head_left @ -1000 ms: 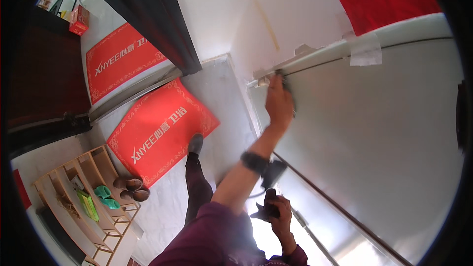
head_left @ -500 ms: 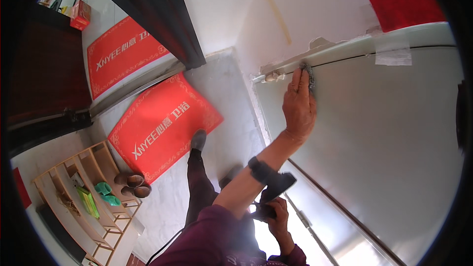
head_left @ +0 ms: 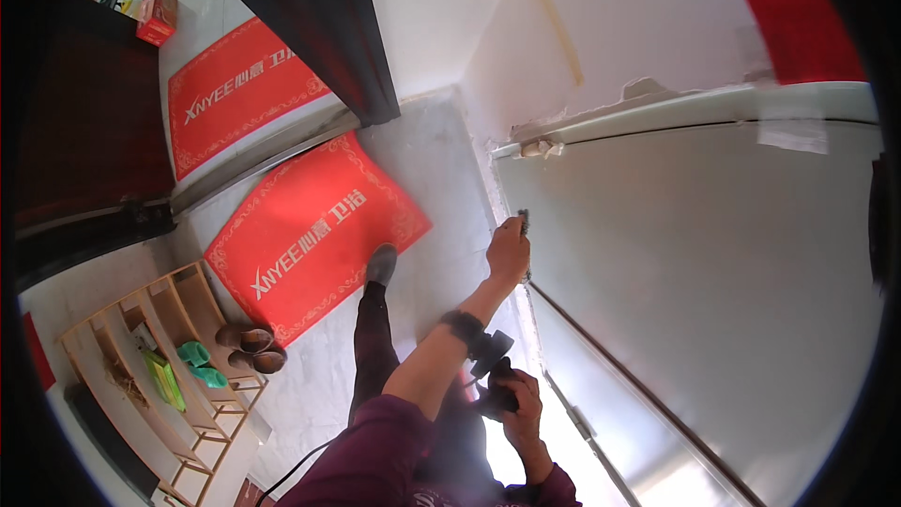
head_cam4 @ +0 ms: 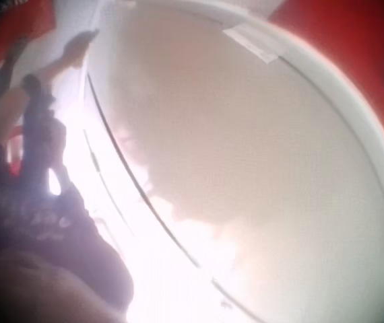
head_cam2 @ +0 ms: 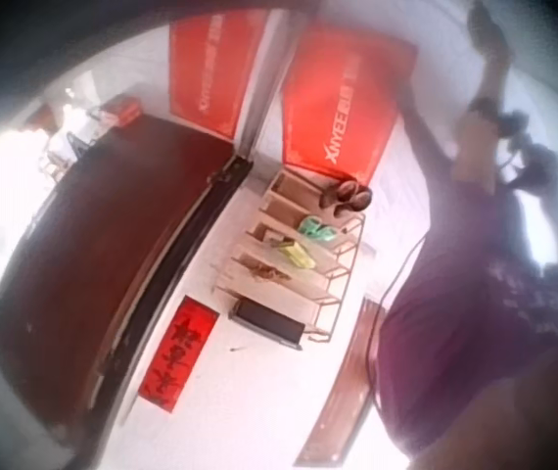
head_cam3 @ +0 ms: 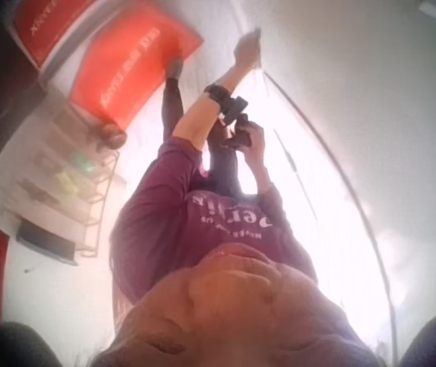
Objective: Cleaning a door and the area around it using a cloth and a scraper tool.
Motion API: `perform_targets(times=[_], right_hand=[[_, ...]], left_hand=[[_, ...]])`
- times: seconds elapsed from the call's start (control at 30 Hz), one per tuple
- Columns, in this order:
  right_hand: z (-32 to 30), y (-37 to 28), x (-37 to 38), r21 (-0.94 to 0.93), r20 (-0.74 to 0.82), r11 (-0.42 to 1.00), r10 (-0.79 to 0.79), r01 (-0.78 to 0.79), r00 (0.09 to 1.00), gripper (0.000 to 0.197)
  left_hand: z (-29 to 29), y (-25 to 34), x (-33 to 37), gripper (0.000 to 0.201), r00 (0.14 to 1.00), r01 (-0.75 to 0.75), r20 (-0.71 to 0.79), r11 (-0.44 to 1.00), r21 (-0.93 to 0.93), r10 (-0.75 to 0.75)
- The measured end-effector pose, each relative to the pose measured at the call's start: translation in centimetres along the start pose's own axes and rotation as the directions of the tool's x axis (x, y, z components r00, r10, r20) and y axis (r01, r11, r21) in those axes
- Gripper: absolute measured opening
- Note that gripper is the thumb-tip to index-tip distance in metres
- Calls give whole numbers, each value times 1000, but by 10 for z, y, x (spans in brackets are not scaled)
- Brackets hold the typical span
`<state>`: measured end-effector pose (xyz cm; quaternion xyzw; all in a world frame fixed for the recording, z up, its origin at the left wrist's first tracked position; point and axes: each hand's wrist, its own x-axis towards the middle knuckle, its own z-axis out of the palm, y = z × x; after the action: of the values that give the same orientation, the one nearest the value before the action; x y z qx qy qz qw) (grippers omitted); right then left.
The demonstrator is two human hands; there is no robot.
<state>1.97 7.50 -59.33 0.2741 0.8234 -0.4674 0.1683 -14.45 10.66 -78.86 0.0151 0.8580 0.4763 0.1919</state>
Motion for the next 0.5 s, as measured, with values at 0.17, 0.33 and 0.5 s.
perform_targets(times=[0.17,0.33,0.5], right_hand=[[25,34,8,-21,5,958,287,-287,958,36],[54,47,21,-40,14,900,434,-434,901,31],[81,93,14,12,18,920,393,-393,920,28]], left_hand=[[14,-22,49,35,993,32,-103,976,-215,-55],[34,-18,97,35,953,-123,-304,932,-341,15],[68,-39,107,36,870,-309,-467,914,-265,158]])
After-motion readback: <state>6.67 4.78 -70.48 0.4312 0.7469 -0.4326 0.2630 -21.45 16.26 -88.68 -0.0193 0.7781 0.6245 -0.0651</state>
